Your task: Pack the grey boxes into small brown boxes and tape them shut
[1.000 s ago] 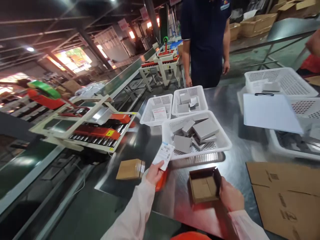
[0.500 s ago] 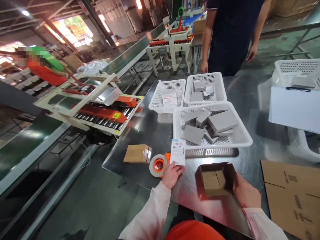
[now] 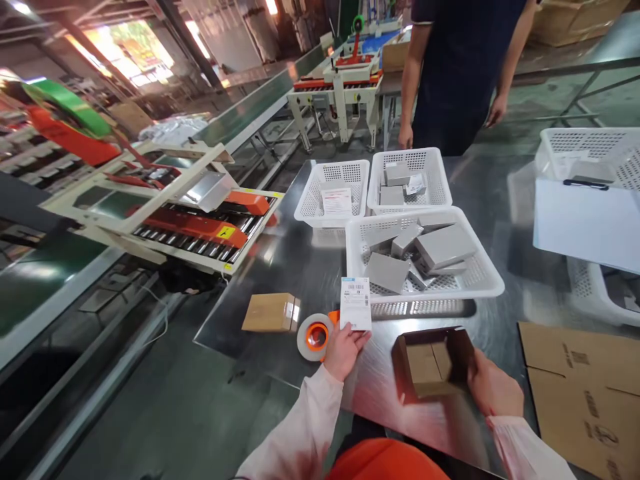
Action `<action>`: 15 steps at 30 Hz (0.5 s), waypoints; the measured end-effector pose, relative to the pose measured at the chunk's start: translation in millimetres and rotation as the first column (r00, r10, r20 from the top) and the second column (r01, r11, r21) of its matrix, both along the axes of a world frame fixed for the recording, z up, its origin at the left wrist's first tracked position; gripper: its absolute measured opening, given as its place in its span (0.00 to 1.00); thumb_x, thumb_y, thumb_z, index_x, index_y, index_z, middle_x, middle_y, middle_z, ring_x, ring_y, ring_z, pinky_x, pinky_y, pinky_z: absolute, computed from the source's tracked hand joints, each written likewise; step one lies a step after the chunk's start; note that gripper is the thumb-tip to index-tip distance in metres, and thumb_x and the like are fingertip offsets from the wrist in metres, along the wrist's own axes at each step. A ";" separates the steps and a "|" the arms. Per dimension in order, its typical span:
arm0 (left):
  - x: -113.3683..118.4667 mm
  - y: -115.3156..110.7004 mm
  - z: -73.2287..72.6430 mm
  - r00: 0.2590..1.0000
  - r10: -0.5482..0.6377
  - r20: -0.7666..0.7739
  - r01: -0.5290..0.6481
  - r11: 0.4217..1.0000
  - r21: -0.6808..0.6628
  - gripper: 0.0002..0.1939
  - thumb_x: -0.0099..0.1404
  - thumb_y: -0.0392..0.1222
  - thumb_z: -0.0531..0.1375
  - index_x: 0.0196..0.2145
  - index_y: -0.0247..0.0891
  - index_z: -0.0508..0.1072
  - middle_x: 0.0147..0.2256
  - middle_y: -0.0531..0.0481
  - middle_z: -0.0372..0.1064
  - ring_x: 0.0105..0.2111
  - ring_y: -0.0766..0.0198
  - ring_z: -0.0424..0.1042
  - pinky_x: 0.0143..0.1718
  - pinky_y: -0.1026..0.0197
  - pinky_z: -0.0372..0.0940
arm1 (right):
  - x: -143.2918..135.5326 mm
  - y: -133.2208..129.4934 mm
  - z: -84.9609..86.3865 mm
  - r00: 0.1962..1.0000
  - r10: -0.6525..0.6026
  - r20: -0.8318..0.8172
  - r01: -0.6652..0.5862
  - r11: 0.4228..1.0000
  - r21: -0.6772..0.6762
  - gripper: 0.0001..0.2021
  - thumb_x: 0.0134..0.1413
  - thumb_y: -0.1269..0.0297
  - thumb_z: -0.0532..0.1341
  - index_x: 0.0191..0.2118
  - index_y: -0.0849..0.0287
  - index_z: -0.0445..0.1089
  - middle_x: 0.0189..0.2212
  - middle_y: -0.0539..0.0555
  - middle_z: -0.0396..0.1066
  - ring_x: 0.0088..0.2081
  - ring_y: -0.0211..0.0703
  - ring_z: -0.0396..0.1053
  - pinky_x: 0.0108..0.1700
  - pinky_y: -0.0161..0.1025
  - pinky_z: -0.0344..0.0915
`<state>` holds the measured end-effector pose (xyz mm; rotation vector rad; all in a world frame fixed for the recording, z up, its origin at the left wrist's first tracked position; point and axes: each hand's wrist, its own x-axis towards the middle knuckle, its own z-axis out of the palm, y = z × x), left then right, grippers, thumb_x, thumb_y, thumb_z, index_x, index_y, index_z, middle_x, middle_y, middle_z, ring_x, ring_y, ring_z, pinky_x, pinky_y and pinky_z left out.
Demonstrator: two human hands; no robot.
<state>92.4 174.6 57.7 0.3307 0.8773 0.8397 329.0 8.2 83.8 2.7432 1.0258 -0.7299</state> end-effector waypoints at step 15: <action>120.8 113.4 82.1 0.468 0.306 -0.829 0.684 0.469 0.559 0.30 0.54 0.35 0.68 0.55 0.38 0.68 0.64 0.34 0.57 0.67 0.39 0.47 0.67 0.42 0.41 | 6.0 -13.2 -20.6 0.999 0.019 -0.042 -0.014 0.994 0.107 0.23 0.68 0.61 0.40 0.56 0.55 0.66 0.46 0.60 0.78 0.39 0.55 0.79 0.35 0.44 0.66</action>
